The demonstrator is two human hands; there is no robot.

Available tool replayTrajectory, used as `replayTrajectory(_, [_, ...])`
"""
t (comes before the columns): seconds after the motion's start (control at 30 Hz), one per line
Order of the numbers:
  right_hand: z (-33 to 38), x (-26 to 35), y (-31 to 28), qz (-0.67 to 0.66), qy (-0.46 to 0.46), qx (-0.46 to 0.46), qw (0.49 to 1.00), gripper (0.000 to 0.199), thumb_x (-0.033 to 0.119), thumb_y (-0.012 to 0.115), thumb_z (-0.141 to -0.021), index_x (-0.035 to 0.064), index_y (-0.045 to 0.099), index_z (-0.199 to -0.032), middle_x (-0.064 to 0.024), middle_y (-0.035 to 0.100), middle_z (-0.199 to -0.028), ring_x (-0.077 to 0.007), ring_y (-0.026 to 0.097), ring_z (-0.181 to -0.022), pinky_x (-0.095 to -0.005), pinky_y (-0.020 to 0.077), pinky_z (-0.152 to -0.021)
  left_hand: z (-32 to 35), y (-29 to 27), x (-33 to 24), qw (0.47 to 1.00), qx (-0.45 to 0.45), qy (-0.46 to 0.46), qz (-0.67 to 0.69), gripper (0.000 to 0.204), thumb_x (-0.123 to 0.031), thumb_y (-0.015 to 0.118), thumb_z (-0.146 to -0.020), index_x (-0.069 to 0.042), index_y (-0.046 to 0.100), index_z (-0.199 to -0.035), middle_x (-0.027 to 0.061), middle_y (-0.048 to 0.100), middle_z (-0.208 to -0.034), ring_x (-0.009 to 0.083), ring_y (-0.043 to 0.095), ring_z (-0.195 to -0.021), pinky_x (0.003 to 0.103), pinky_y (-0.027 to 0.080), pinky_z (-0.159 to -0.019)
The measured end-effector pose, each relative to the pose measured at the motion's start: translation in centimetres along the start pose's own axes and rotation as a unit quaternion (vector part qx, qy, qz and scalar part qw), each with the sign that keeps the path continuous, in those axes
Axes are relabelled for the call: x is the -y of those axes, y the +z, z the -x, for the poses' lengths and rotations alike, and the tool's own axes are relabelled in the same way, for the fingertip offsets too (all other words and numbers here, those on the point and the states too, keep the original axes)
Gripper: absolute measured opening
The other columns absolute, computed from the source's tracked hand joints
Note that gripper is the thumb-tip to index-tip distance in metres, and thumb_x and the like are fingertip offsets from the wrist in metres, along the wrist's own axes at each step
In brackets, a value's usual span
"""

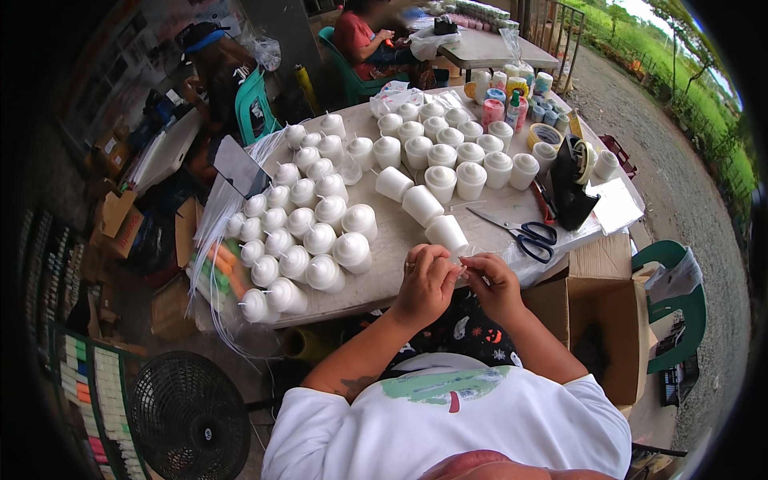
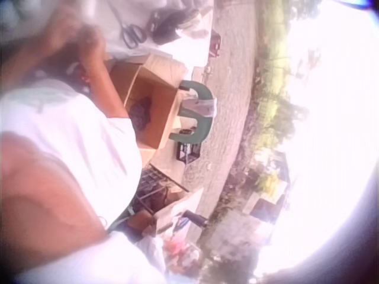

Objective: The person inserts wicks into white cylindrical candles, ties the wicks, and trims the excess with scissors. The person handles multiple candles one at a time and places finished units on the table.

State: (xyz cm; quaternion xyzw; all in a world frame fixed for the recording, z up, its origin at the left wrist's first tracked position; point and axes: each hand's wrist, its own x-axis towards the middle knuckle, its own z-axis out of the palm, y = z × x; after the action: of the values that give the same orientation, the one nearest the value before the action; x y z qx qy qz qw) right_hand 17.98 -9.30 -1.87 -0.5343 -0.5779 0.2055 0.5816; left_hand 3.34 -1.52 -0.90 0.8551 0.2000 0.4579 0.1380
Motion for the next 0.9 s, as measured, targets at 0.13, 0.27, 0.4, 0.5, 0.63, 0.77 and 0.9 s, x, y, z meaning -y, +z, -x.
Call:
replayTrajectory(0.13, [0.2,-0.4,-0.1,0.095,-0.073,0.018,0.993,0.019,-0.007,0.066,-0.08,0.0038,0.064,-0.095,-0.0101,0.059,-0.093,-0.0221,0.06,-0.082,-0.0295,0.0497,-0.067,0.4,0.6,0.5,0.995,0.006,-0.027,0.096,0.011,-0.01,0.063,-0.087,-0.004,0.054,-0.084,0.0118,0.054,-0.084,0.033,0.054,-0.078,0.042,0.044,-0.071])
replayTrajectory(0.27, [0.6,-0.3,0.0,0.118,-0.092,-0.001,0.989,0.022,-0.008,0.065,-0.079,0.0049,0.065,-0.097,-0.0102,0.057,-0.095,-0.0243,0.059,-0.088,-0.0299,0.0499,-0.071,0.8,1.0,0.8,0.982,0.018,-0.079,0.172,0.013,-0.012,0.061,-0.09,-0.003,0.054,-0.084,0.0124,0.054,-0.074,0.0316,0.055,-0.068,0.04,0.046,-0.063])
replayTrajectory(0.4, [0.7,-0.3,-0.4,0.123,-0.095,-0.007,0.988,0.023,-0.009,0.064,-0.079,0.0053,0.065,-0.098,-0.0109,0.056,-0.096,-0.0251,0.058,-0.089,-0.0314,0.0501,-0.073,0.9,0.8,1.0,0.953,0.065,-0.13,0.267,0.012,-0.014,0.062,-0.091,-0.003,0.057,-0.087,0.0117,0.058,-0.079,0.0242,0.058,-0.069,0.034,0.047,-0.06])
replayTrajectory(0.5, [0.9,-0.6,-0.5,0.139,-0.103,-0.017,0.985,0.022,-0.009,0.063,-0.08,0.005,0.065,-0.098,-0.0109,0.056,-0.096,-0.0245,0.058,-0.087,-0.0313,0.0496,-0.073,0.9,1.2,1.2,0.944,0.066,-0.133,0.296,0.011,-0.013,0.061,-0.092,-0.002,0.058,-0.091,0.0106,0.06,-0.086,0.019,0.059,-0.069,0.03,0.048,-0.061])
replayTrajectory(0.63, [0.9,-0.6,-0.8,0.116,-0.061,-0.05,0.99,0.02,-0.008,0.062,-0.083,0.0044,0.065,-0.098,-0.0107,0.056,-0.095,-0.0233,0.058,-0.084,-0.0303,0.0482,-0.07,0.5,1.2,0.4,0.915,0.042,-0.186,0.356,0.01,-0.009,0.055,-0.095,-0.001,0.058,-0.1,0.0103,0.059,-0.093,0.0145,0.058,-0.07,0.026,0.05,-0.064])
replayTrajectory(0.77, [0.8,-0.7,-0.8,0.104,-0.066,-0.068,0.99,0.016,-0.006,0.065,-0.083,0.0032,0.067,-0.096,-0.0084,0.057,-0.091,-0.0179,0.058,-0.08,-0.0265,0.047,-0.067,0.4,1.4,0.7,0.948,0.101,-0.131,0.273,0.029,0.0,0.053,-0.09,0.0,0.055,-0.119,0.0184,0.06,-0.115,0.0304,0.063,-0.099,0.036,0.051,-0.085])
replayTrajectory(0.9, [0.9,-0.6,-1.1,0.119,-0.081,-0.088,0.986,0.018,-0.007,0.064,-0.082,0.0012,0.064,-0.097,-0.0105,0.057,-0.088,-0.0216,0.059,-0.074,-0.0289,0.0477,-0.063,-0.5,2.0,0.1,0.982,0.121,-0.035,0.139,0.04,0.001,0.056,-0.085,-0.001,0.052,-0.125,0.0212,0.058,-0.122,0.0373,0.058,-0.11,0.04,0.048,-0.092])
